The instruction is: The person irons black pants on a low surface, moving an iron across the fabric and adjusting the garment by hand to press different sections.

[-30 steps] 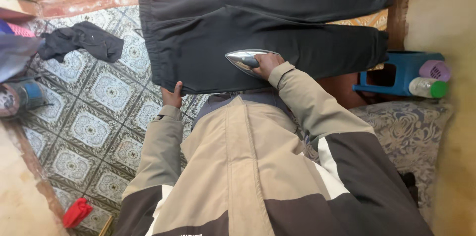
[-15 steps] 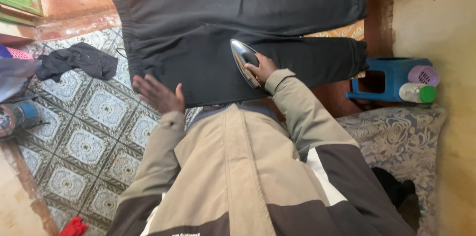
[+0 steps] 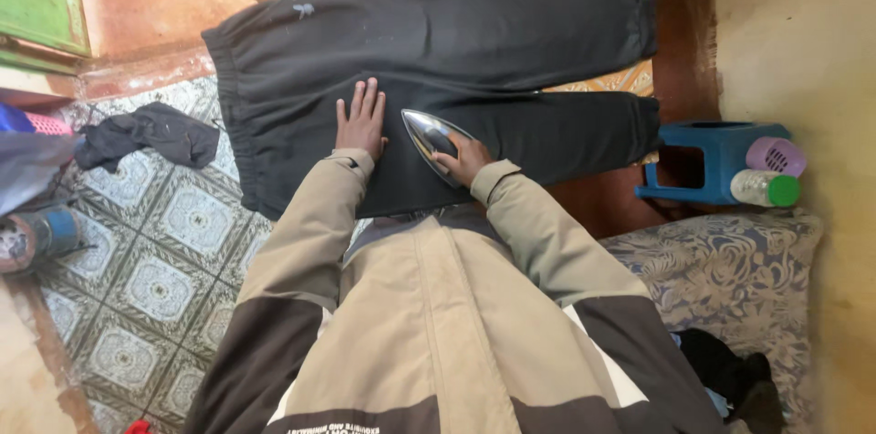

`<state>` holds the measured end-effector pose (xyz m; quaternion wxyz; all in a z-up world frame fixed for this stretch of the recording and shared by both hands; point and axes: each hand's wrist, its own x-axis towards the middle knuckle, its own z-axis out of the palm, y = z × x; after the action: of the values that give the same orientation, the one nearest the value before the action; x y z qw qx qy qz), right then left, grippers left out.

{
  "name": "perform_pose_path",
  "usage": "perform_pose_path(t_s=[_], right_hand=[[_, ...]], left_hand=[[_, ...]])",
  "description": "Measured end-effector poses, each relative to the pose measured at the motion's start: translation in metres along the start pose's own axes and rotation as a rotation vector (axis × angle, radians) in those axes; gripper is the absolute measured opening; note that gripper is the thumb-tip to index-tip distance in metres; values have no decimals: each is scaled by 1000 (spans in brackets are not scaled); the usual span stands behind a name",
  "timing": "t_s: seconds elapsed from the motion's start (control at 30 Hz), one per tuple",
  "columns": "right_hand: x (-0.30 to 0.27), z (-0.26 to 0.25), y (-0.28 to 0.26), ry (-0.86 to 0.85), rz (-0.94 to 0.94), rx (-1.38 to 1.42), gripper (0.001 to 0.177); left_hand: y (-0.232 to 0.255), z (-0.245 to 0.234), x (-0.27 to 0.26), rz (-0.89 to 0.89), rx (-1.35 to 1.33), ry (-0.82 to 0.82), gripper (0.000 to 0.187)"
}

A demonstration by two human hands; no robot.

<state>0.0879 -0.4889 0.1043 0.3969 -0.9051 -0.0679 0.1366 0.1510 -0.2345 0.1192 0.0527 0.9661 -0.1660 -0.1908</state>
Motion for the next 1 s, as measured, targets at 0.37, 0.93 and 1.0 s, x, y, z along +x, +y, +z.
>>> perform_pose_path(t_s=[0.37,0.93,1.0], right_hand=[[53,11,-41,47,98,69,57],[7,-10,-23,66,325,-8,51],[-1,-15,-13,90,327,-30,50]], left_hand=[[-11,0,13,-128,-69,-85,121],[-12,3,14,-125,-1,-66,125],[-11,3,15,-139,1,-106,125]])
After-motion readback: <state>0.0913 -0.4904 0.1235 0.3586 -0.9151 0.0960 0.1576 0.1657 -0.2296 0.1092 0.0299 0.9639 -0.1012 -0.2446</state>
